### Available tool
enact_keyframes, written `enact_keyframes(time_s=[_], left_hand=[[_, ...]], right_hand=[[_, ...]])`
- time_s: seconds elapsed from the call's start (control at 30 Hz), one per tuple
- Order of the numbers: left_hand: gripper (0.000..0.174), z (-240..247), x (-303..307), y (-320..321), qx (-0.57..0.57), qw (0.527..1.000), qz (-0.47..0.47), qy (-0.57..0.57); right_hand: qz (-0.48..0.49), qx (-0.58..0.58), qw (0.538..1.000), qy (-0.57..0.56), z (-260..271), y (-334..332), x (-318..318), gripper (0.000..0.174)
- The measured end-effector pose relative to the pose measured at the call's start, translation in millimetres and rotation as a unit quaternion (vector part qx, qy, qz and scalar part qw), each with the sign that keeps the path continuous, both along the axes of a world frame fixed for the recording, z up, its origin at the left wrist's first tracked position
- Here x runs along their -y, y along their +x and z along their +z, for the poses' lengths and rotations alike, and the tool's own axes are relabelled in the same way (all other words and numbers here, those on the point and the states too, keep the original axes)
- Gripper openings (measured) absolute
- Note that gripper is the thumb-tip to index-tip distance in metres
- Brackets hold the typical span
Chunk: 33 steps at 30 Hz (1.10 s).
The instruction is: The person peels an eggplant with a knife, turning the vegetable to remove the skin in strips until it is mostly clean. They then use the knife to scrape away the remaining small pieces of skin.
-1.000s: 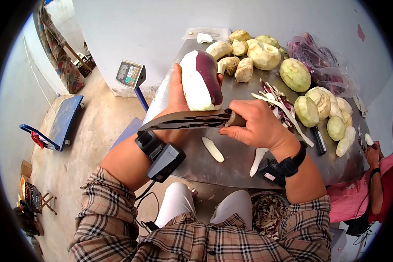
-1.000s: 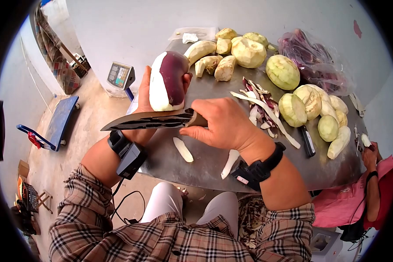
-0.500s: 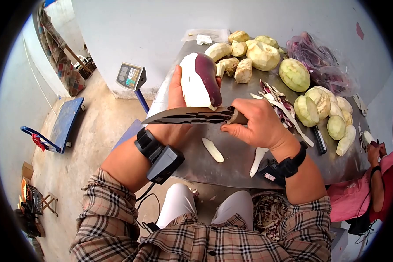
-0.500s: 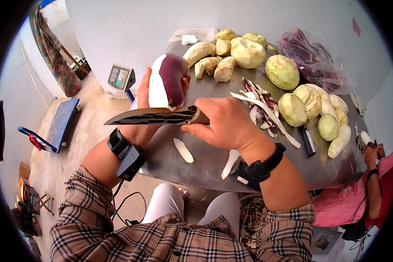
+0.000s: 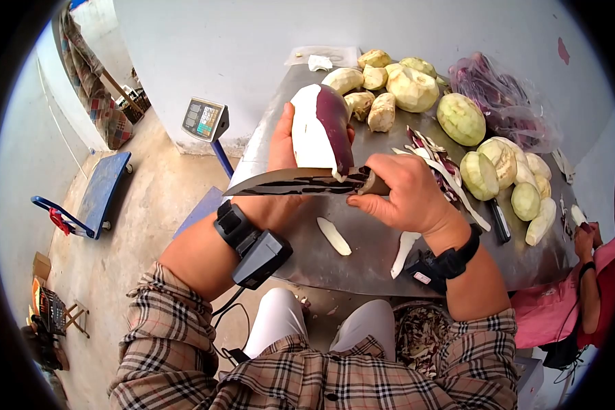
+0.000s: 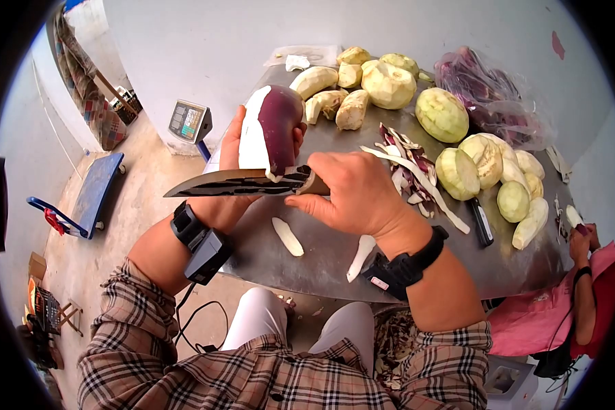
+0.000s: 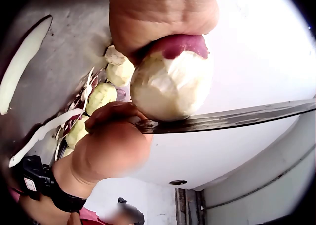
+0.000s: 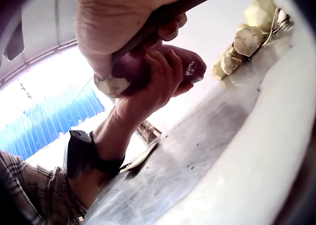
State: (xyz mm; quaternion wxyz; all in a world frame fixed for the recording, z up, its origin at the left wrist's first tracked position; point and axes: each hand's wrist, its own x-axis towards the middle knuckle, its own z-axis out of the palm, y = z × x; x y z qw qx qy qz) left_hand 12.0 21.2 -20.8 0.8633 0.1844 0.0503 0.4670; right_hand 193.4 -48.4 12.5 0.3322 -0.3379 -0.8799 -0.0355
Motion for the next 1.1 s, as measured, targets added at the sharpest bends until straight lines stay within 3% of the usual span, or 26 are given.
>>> enact_keyframes(time_s=[0.4, 0.63, 0.87, 1.1], left_hand=[[0.066, 12, 5, -8, 0.009, 1.000, -0.010, 0.018], [0.066, 6, 8, 5, -0.050, 0.994, -0.015, 0.092], [0.080, 8, 6, -1, -0.034, 0.995, -0.015, 0.094], [0.081, 9, 5, 2, -0.049, 0.996, -0.015, 0.066]], right_hand=[[0.000, -0.011, 0.998, -0.059, -1, 10, -2, 0.037], [0.008, -0.027, 0.998, -0.064, 3, 2, 3, 0.037], [-0.017, -0.018, 0.996, -0.084, 1, 12, 1, 0.038], [-0.023, -0.034, 0.997, -0.066, 2, 9, 1, 0.042]])
